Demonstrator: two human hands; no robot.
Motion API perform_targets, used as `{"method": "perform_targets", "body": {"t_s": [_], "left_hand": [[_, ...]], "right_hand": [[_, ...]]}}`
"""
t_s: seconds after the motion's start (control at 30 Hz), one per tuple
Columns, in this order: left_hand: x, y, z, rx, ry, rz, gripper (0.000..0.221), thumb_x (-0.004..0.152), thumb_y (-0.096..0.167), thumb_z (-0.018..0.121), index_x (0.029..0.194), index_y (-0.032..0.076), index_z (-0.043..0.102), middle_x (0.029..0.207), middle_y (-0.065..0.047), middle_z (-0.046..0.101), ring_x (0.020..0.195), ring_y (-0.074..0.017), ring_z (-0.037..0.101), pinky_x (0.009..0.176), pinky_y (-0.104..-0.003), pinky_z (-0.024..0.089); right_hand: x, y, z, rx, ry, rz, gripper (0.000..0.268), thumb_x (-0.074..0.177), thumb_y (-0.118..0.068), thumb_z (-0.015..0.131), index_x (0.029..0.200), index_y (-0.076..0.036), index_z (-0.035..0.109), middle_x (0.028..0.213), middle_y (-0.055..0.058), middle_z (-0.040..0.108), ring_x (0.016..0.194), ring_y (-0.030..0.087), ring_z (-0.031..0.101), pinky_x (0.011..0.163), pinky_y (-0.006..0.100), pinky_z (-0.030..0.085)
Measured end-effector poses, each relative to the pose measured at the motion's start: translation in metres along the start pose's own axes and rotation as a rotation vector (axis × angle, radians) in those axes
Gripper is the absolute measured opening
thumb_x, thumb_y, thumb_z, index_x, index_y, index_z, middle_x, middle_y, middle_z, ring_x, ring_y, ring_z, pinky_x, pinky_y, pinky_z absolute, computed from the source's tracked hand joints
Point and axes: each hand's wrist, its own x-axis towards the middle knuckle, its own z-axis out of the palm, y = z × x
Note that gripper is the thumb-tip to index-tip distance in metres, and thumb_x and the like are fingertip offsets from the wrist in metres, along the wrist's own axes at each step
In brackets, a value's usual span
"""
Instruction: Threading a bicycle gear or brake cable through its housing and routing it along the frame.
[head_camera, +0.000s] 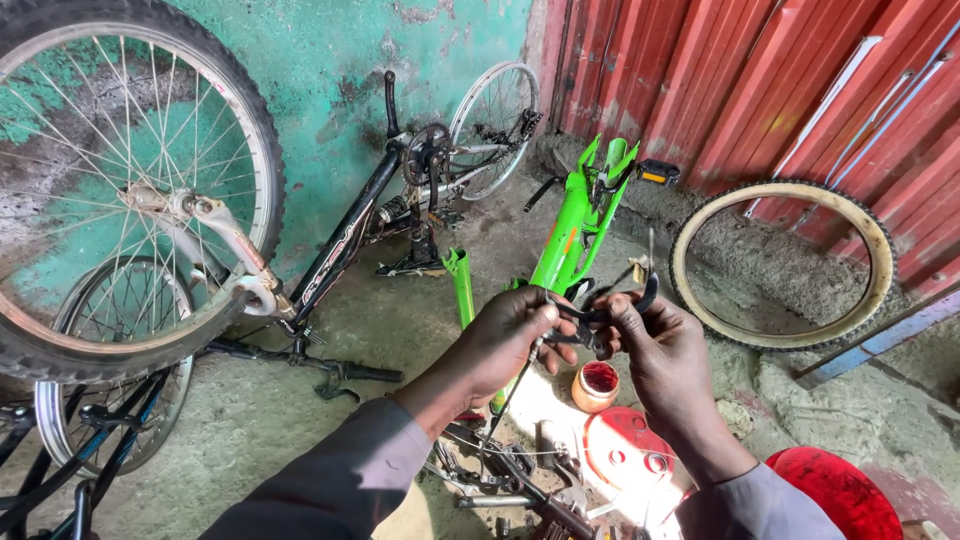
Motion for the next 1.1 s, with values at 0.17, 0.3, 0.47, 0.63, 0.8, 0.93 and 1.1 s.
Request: {"method": "perform_targets", "body": {"t_s": [0.17,0.3,0.47,0.63,0.8,0.93,1.1], "left_hand": [[0.0,0.012,0.01,-0.083,0.154,0.089,0.027,0.107,0.01,0.047,0.12,-0.011,0.059,0.1,-0.022,0.066,0.087,-0.0314,0.075,0.073,-0.037,0.067],[0.002,0.006,0.001,-0.061,0.218,0.075,0.027,0.107,0.013,0.051,0.12,-0.006,0.064,0.099,-0.019,0.069,0.088,-0.0286,0.075,0.076,-0.035,0.067],[-0.001,0.012,0.003,0.056,0.211,0.016,0.026,0.104,0.018,0.059,0.121,0.002,0.07,0.099,-0.015,0.074,0.092,-0.0272,0.075,0.075,-0.033,0.063],[-0.002,0.01,0.009,0.084,0.228,0.08,0.022,0.104,0.015,0.06,0.114,-0.001,0.072,0.098,-0.017,0.073,0.09,-0.0227,0.072,0.078,-0.034,0.064],[-0.004,0.015,0.01,0.215,0.25,0.146,0.021,0.104,0.019,0.062,0.112,0.005,0.076,0.096,-0.008,0.073,0.094,-0.0114,0.065,0.082,-0.025,0.057],[-0.002,0.016,0.008,0.208,0.257,0.155,0.024,0.104,0.02,0.061,0.115,0.004,0.076,0.093,-0.009,0.072,0.092,-0.0108,0.062,0.082,-0.026,0.057],[-0.003,0.022,0.013,0.195,0.226,0.137,0.026,0.104,0.021,0.061,0.118,0.005,0.075,0.096,-0.008,0.072,0.09,-0.0097,0.063,0.081,-0.025,0.058]], "right_hand": [[0.001,0.005,0.002,-0.065,-0.115,0.109,0.023,0.094,-0.012,0.074,0.103,0.008,0.068,0.082,0.018,0.071,0.067,0.021,0.067,0.058,0.029,0.057],[-0.005,0.008,0.003,-0.047,-0.13,0.123,0.017,0.092,-0.012,0.077,0.091,0.004,0.071,0.073,0.017,0.071,0.06,0.021,0.069,0.051,0.026,0.056],[-0.004,0.005,0.003,-0.03,-0.079,0.063,0.017,0.095,-0.011,0.075,0.085,0.002,0.068,0.076,0.017,0.071,0.065,0.022,0.07,0.055,0.027,0.057],[-0.003,0.004,0.001,-0.026,-0.06,0.053,0.016,0.095,-0.007,0.071,0.082,0.001,0.066,0.073,0.017,0.069,0.063,0.022,0.071,0.053,0.028,0.057],[0.0,0.012,-0.002,-0.014,-0.083,0.099,0.017,0.094,-0.005,0.069,0.079,0.001,0.065,0.07,0.016,0.069,0.059,0.023,0.071,0.051,0.028,0.056],[0.001,0.006,0.001,0.003,-0.134,0.084,0.015,0.094,-0.006,0.069,0.081,0.001,0.067,0.07,0.017,0.069,0.058,0.024,0.072,0.051,0.03,0.058],[-0.004,0.0,0.003,0.064,-0.09,0.067,0.016,0.098,-0.008,0.067,0.086,0.001,0.066,0.075,0.018,0.07,0.063,0.025,0.072,0.056,0.031,0.058]]}}
